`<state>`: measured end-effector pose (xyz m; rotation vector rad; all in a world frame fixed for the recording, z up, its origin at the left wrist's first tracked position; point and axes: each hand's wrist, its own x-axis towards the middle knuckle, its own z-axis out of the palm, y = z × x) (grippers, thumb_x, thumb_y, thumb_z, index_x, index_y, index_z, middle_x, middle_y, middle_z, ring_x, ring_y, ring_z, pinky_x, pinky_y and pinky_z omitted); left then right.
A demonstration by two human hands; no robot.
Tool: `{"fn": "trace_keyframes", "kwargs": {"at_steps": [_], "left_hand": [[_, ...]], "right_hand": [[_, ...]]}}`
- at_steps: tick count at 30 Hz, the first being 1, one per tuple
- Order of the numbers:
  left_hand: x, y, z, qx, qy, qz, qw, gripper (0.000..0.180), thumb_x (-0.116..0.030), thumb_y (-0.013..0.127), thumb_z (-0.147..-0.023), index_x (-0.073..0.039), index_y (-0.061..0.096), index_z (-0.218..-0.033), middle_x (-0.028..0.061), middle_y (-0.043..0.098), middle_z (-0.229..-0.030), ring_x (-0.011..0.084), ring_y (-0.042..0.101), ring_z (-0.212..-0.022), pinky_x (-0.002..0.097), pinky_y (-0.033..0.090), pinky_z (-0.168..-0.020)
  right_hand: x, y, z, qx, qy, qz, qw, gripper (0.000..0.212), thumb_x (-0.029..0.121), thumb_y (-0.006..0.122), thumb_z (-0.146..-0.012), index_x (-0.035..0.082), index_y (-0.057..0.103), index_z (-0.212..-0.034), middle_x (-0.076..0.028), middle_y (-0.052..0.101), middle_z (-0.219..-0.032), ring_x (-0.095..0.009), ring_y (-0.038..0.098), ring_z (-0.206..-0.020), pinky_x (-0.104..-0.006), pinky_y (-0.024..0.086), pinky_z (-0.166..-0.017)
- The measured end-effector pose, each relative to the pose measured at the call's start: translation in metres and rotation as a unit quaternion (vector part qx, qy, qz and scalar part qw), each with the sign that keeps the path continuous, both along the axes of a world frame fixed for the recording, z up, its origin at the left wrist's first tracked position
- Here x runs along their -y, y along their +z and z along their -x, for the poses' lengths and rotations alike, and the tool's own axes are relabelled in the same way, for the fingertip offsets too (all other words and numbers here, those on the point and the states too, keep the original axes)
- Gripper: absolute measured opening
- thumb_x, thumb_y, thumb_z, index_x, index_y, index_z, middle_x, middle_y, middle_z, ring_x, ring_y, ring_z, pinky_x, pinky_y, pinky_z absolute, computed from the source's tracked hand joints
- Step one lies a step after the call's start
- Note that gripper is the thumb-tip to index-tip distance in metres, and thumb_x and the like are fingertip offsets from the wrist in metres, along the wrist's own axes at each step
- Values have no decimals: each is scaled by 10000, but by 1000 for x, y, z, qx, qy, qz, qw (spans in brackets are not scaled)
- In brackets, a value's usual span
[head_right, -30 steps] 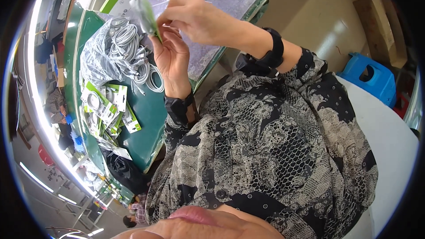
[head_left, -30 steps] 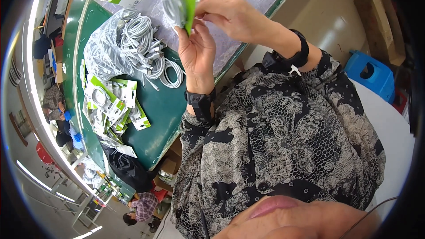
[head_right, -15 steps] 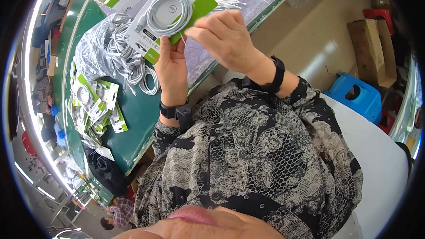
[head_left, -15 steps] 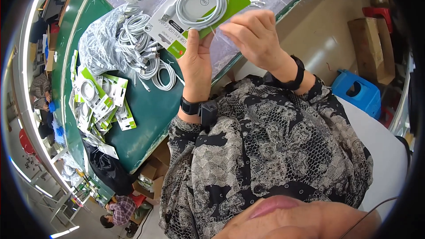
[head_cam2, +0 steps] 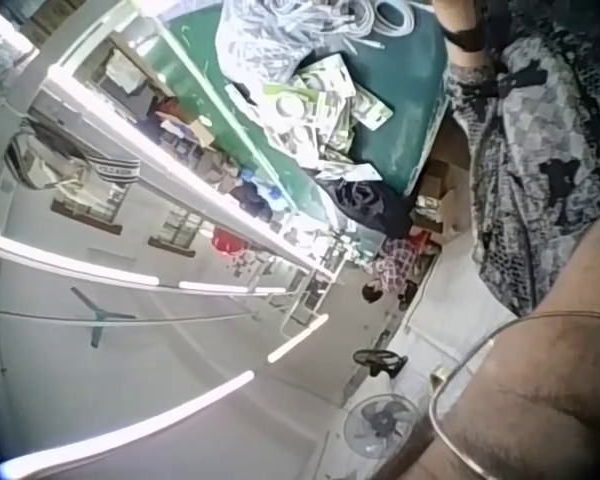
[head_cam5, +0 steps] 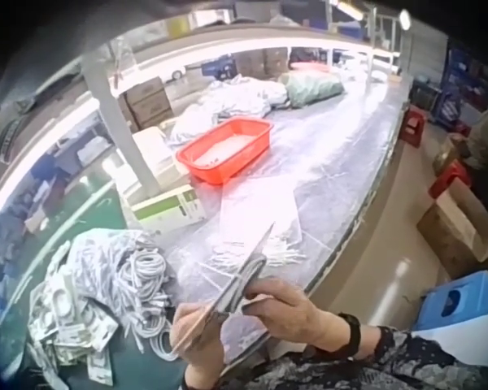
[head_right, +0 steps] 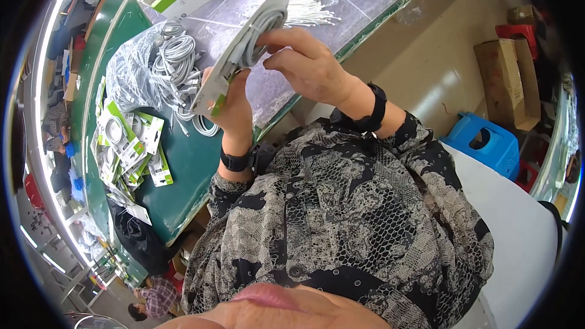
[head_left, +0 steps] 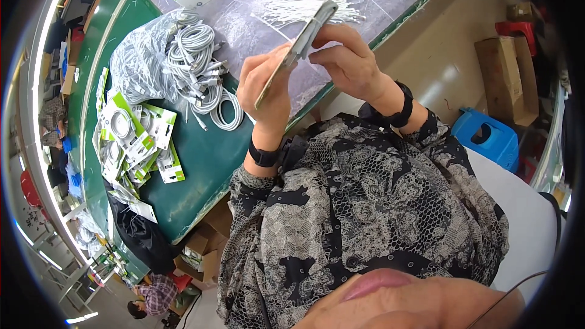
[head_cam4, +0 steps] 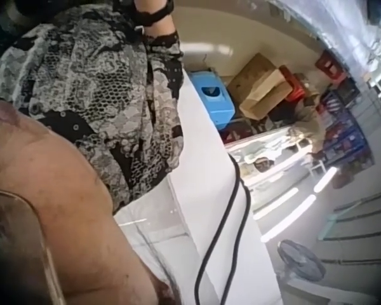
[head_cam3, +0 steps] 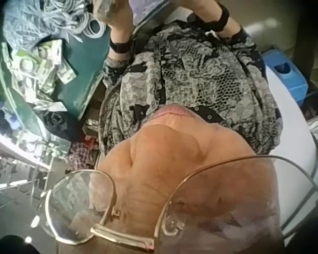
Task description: The person packages a cable by placing it onto a cardboard backing and threading a plastic tie through the holes to secure it. They then turn the package over to thread the tie back through and pull it tight before placing the finished package into a box.
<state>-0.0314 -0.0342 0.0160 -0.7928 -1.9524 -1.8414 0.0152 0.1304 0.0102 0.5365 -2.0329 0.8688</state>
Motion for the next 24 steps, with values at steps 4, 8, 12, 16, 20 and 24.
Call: {"fn": "trace_keyframes", "kwargs": {"at_steps": [4, 8, 12, 16, 20, 24], "left_hand": [[0, 3, 7, -154, -30, 13, 988, 238, -51, 733, -753, 21, 657, -967, 159, 660, -909, 303, 679, -859, 391, 578, -785], [3, 0, 7, -179, -53, -4, 982, 254, -53, 747, -723, 26, 663, -949, 164, 658, -917, 331, 676, -897, 402, 575, -809], [4, 2, 4, -183, -57, -3, 982, 260, -60, 752, -717, 26, 665, -946, 161, 658, -925, 339, 673, -911, 404, 572, -820], [1, 7, 2, -184, -52, -16, 981, 262, -68, 751, -718, 24, 667, -948, 161, 658, -934, 343, 671, -915, 402, 573, -817], [5, 17, 0, -203, -63, -12, 977, 271, -65, 748, -706, 23, 671, -950, 160, 657, -937, 348, 669, -918, 397, 573, -808], [5, 27, 1, -232, -86, 6, 969, 287, -54, 738, -683, 28, 675, -951, 159, 655, -934, 353, 666, -922, 394, 573, -798]], "right_hand": [[4, 5, 2, 27, 30, 58, 997, 212, -99, 634, -702, 12, 642, -882, -126, 625, -1001, -287, 603, -898, -355, 497, -761], [4, 10, 2, 34, 11, 73, 997, 168, -79, 636, -706, 21, 627, -841, -108, 629, -959, -301, 601, -872, -356, 499, -745], [2, 10, -2, 36, 9, 37, 999, 163, -74, 638, -710, 19, 634, -844, -113, 629, -951, -309, 604, -880, -358, 501, -749], [0, 11, -9, 6, -16, 39, 999, 169, -69, 635, -713, 22, 641, -855, -106, 631, -959, -304, 610, -897, -358, 503, -753], [2, 7, -19, 13, 8, 34, 999, 180, -57, 628, -727, 25, 648, -886, -108, 632, -976, -303, 617, -934, -367, 510, -784], [7, -7, -26, 95, 65, 88, 989, 185, -42, 623, -742, 18, 650, -915, -122, 634, -1009, -318, 618, -984, -384, 514, -831]]}}
